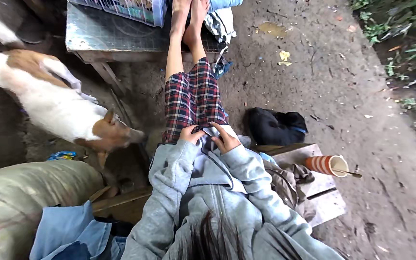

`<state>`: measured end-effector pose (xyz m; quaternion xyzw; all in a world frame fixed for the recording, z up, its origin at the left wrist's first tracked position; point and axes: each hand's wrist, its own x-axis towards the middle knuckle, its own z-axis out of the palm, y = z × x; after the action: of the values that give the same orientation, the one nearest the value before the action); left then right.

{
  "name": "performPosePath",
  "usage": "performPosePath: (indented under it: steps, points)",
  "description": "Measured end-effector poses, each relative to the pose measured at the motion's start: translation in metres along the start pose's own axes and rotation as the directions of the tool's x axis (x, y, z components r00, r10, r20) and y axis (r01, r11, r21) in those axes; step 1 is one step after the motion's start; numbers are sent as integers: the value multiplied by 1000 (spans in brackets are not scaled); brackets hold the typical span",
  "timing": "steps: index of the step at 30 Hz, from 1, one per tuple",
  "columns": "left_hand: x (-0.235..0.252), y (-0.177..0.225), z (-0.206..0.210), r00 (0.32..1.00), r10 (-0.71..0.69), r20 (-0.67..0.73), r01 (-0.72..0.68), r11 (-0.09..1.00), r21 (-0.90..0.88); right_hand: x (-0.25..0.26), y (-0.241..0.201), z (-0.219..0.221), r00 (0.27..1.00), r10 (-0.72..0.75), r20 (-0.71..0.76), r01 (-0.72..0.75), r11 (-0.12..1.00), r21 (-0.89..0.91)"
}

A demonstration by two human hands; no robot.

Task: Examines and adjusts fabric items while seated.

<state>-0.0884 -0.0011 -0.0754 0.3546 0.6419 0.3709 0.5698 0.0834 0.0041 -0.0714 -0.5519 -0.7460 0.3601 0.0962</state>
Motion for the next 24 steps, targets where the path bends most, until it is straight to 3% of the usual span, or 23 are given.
performPosePath:
  steps: [13, 17, 19, 21, 24]
  points:
    - [-2, 2, -1, 999, 34, 28, -34, 999, 32, 0, 5, 3, 1000, -19, -17, 20, 999, 30]
    - [-3, 4, 1, 999, 27, 44, -29, 998, 61, 3, 5, 6, 994, -99, -51, 101, 994, 47]
    - [-2, 3, 1, 999, 26, 39, -29, 996, 82, 6, 5, 5, 995, -95, -31, 99, 988, 119]
    - [-1, 0, 2, 999, 36, 38, -41, 992, 123, 9, 0, -2, 999, -17, 46, 5, 970, 245]
    - [1, -3, 5, 998, 63, 29, -68, 967, 246, 13, 10, -5, 987, 4, 160, -84, 866, 493]
